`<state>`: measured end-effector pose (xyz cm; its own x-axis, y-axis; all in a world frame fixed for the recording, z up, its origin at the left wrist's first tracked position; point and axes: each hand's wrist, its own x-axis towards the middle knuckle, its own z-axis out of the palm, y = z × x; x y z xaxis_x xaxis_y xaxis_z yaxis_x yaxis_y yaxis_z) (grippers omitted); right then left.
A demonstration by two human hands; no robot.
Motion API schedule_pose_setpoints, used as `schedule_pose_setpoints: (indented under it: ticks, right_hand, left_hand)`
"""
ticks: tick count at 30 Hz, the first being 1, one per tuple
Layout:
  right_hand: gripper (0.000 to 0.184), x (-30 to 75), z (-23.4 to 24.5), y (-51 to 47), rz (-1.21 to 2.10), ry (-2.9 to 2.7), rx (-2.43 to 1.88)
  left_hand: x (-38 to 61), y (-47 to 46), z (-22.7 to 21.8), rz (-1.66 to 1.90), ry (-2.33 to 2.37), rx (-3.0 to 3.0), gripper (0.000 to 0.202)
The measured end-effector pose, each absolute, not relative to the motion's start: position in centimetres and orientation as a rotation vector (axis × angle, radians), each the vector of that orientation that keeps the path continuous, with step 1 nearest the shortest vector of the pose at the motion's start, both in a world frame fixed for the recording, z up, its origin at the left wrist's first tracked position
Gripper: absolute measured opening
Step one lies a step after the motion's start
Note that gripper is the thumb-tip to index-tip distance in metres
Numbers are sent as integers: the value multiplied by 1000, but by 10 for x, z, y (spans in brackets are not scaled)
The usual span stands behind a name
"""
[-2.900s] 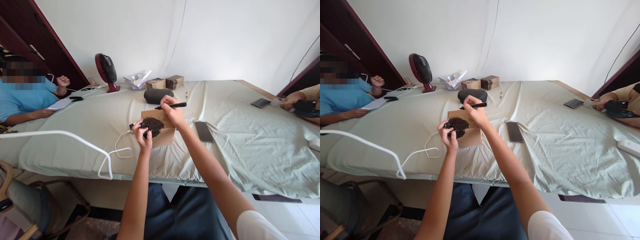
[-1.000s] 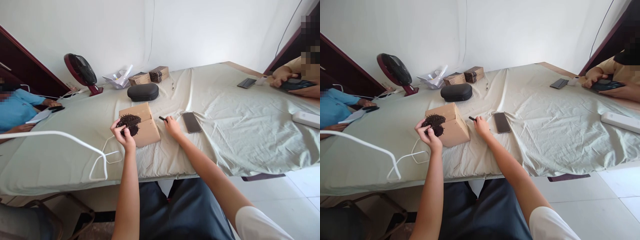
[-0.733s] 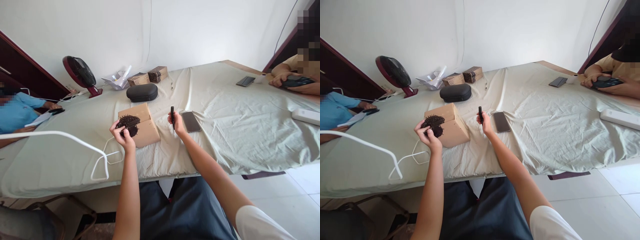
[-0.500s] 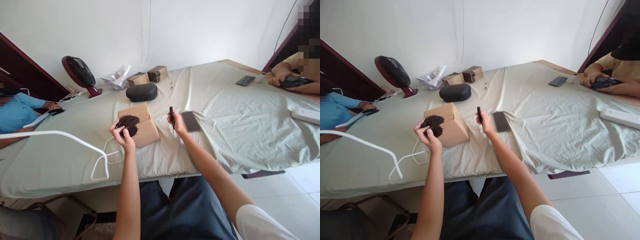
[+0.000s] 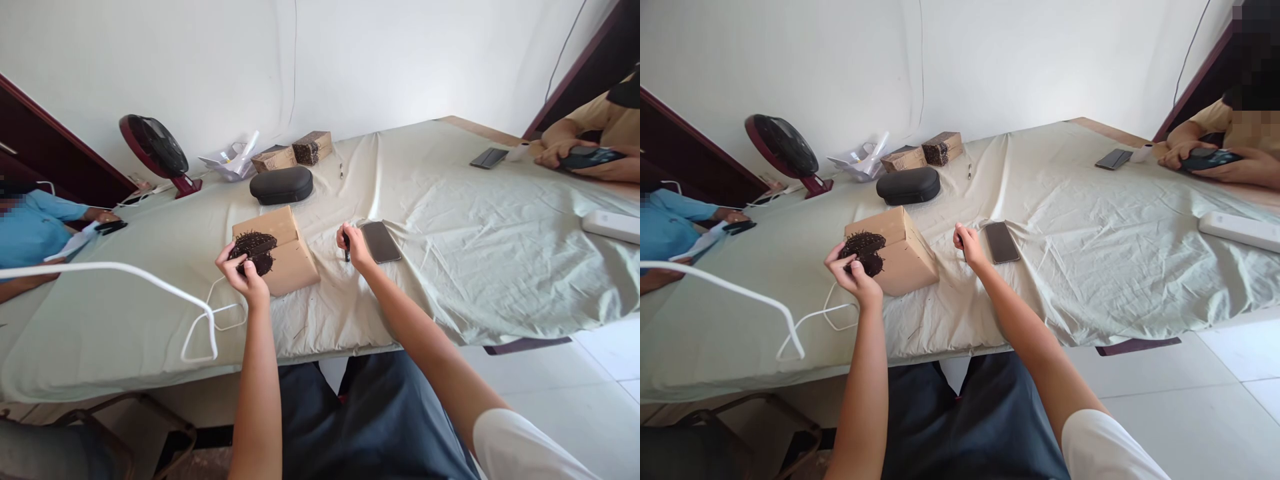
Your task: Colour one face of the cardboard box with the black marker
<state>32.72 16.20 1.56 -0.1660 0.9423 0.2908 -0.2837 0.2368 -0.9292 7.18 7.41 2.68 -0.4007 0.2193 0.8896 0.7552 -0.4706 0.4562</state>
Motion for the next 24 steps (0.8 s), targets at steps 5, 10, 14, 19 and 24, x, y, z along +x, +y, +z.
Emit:
schedule_pose_setpoints:
  ticks: [5, 10, 14, 19, 24]
  right_hand:
    - [46, 328, 18, 156, 1213, -1298, -811]
    - [26, 326, 13, 151, 1187, -1319, -695]
    - [11, 323, 10, 151, 1096, -1658, -603]
    - [37, 331, 12, 159, 521, -1900, -1125]
    - [79, 369, 13, 176, 287, -1488, -2117]
  left_hand:
    - [72, 74, 27, -1869, -1373, -1415, 45]
    - [71, 75, 27, -1915, -1311, -1443, 33]
    - [73, 74, 28, -1894, -1337, -1421, 30]
    - [74, 72, 29, -1874, -1359, -1413, 31]
    - [73, 72, 27, -1914, -1300, -1433, 32]
